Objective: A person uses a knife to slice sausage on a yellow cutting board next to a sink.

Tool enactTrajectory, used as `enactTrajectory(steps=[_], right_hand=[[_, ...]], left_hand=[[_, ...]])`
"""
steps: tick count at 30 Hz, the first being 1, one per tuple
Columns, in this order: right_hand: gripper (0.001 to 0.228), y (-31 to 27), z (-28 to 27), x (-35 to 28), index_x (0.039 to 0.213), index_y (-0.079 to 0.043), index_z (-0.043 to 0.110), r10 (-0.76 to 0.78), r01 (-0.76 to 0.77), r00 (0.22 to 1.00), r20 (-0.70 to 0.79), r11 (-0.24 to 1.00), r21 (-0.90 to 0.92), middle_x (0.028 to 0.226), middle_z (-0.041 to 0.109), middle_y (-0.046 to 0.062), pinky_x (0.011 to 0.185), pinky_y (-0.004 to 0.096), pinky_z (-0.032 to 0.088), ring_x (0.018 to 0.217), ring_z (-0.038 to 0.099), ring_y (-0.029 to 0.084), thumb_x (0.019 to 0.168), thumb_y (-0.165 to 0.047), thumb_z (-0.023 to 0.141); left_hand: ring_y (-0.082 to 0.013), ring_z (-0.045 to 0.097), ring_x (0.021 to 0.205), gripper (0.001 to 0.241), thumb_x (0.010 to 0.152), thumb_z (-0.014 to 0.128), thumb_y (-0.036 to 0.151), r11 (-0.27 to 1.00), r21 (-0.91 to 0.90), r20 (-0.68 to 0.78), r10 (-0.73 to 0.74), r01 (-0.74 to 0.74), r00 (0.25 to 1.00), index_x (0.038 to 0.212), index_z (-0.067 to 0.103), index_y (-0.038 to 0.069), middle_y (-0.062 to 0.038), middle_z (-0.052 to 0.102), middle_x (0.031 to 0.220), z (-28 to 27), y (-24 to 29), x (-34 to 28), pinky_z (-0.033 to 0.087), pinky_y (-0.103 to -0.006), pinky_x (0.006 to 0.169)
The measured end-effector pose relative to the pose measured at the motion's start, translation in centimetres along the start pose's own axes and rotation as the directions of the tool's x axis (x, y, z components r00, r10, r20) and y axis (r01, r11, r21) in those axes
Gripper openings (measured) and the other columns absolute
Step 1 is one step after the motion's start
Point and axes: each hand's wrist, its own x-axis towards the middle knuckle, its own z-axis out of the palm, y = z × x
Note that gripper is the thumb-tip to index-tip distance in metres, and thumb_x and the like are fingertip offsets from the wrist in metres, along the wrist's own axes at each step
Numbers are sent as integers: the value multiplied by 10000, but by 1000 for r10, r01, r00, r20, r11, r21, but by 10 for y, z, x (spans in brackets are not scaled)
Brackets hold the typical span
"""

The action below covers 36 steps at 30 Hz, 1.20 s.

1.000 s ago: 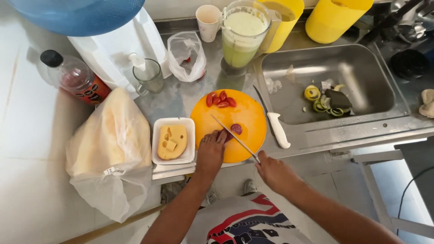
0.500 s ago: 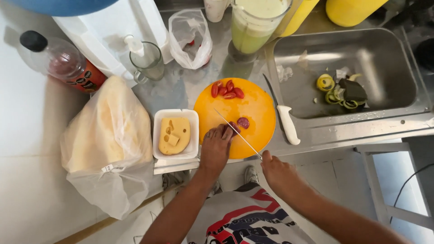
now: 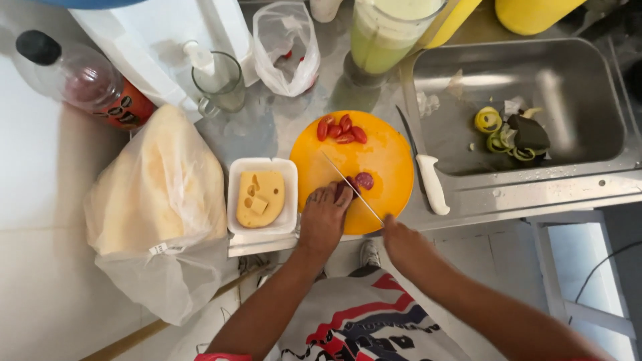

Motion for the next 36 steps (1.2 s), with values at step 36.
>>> enactTrajectory(steps=[36], right_hand=[[375, -1, -7, 14, 1388, 55, 440, -54, 53, 996, -74, 998, -22, 890, 706, 175, 712, 549, 645, 772, 803, 407, 1077, -129, 343]], left_hand=[[-433, 638, 1226, 253, 1092, 595, 148, 977, -153, 124, -128, 147, 984, 1315, 689, 74, -260, 627, 1256, -20, 7, 4, 482, -556, 1086]])
